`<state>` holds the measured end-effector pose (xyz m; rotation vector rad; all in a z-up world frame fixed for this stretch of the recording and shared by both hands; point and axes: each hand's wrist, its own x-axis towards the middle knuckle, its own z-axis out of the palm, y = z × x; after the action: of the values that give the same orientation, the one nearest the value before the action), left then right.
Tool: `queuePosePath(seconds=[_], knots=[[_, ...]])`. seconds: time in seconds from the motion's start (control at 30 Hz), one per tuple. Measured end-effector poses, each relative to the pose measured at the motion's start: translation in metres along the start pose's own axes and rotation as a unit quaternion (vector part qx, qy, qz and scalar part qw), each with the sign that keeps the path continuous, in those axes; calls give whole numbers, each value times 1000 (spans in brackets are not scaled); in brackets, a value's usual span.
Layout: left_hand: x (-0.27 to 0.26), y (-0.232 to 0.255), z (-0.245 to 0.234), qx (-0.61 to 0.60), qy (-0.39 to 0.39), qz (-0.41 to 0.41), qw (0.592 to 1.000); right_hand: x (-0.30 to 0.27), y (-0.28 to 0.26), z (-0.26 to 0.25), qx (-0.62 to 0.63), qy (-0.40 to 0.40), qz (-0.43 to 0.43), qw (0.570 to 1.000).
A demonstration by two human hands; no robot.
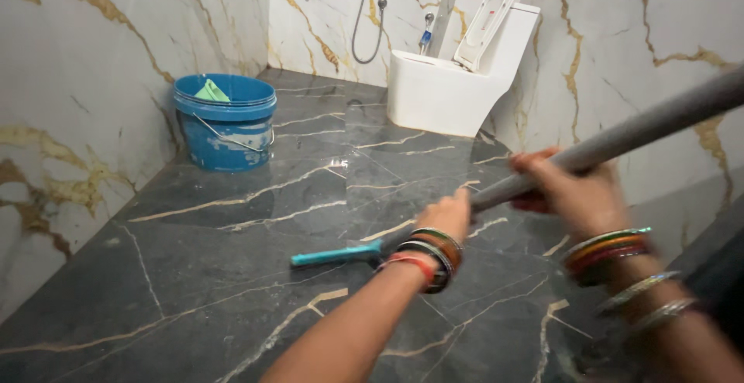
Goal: The person assembles a floor squeegee by sliding the wiper head onto the metal pole, then uses a small green bucket to pour water onto the floor and continues to adjust the wiper head on the pole.
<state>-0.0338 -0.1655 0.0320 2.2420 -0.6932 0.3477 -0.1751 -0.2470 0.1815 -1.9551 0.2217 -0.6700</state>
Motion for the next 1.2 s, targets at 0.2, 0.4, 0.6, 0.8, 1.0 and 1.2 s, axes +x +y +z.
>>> queuePosePath(seconds=[0.2, 0.4, 0.6, 0.8, 1.0, 1.2], knots=[[-14, 76, -2, 4, -51, 68, 996, -5, -31, -50, -105, 43, -30, 993], [-10, 44, 35, 6, -27, 51, 998, 1, 8, -44, -15, 37, 7, 999], [11, -25, 57, 7, -73, -45, 996, 5, 69, 15, 75, 10, 0, 997], [8, -16, 42, -1, -35, -50, 998, 6, 62, 19, 82, 34, 30, 996], [-12, 54, 11, 35, -11, 56, 998, 9, 6, -47, 24, 2, 2, 1000], [-8, 36, 21, 49, -3, 52, 997, 6, 22, -34, 43, 5, -17, 999]])
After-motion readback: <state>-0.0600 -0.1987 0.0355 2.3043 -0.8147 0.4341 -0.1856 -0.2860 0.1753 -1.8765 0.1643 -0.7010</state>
